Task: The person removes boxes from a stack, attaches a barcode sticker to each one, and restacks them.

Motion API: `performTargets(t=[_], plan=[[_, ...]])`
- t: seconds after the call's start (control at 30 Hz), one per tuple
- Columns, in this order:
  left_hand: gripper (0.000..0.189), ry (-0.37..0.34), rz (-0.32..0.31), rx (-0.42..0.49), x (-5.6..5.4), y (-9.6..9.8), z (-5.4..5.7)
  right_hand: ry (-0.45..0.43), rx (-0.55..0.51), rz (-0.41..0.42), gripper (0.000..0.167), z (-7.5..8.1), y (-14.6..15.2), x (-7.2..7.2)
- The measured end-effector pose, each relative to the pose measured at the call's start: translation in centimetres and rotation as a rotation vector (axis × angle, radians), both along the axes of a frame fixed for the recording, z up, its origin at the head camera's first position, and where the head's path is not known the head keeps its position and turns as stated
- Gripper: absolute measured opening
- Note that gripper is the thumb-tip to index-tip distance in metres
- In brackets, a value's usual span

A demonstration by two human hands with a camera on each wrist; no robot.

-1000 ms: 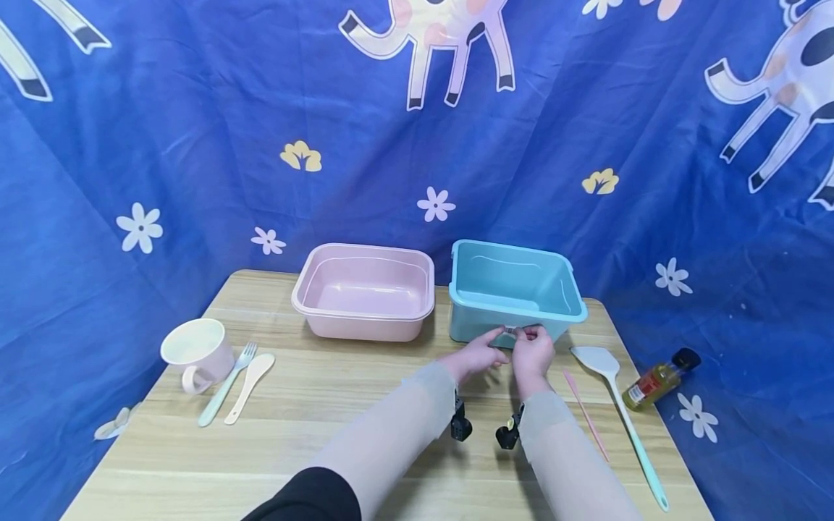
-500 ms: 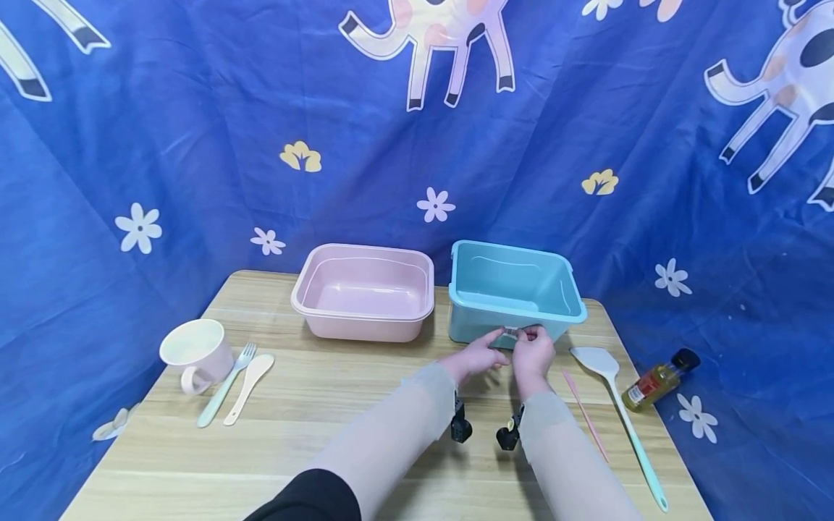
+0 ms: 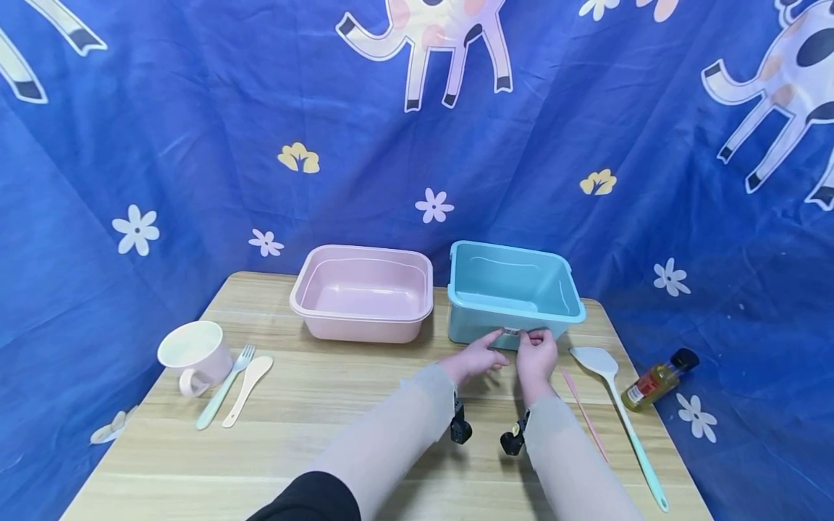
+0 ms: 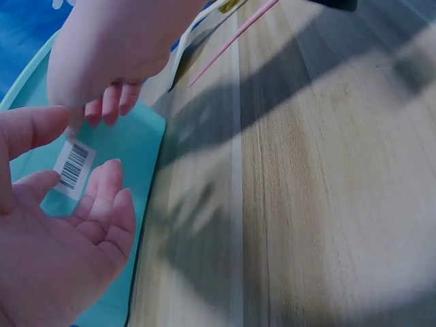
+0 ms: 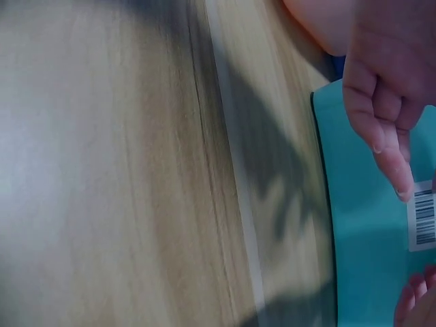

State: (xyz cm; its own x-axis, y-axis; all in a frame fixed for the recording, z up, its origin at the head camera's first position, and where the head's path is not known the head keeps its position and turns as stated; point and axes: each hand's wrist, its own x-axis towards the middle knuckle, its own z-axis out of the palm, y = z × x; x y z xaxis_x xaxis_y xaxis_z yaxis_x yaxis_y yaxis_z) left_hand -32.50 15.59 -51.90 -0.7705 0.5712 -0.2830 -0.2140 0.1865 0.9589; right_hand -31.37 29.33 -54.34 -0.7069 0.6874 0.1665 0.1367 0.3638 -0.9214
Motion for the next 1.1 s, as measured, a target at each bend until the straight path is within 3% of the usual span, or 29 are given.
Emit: performTargets(t=[0.1,0.3,0.4,0.57,0.77,1.1], plan=[[0.082,-0.001,0.006,0.004,0.0,0.2,-0.1,0.017,-0.079,0.05,0.01,-0.4,0.5,0.2],[0.078,0.009,0.063,0.015,-0.1,0.7,-0.2,-0.019,-0.397,0.267,0.023,-0.2,1.2,0.6],[0.075,0.013,0.089,0.017,-0.4,0.9,-0.2,-0.047,-0.482,0.322,0.025,0.1,1.7,0.6],[0.066,-0.017,0.103,0.049,-0.6,1.0,-0.1,-0.086,-0.555,0.365,0.028,0.6,2.0,0.6],[0.064,-0.125,0.132,0.125,-0.8,1.3,0.1,-0.08,-0.626,0.419,0.03,0.9,1.8,0.7],[0.063,-0.19,0.11,0.175,-1.4,1.6,-1.2,-0.147,-0.657,0.476,0.037,0.6,2.2,1.1]])
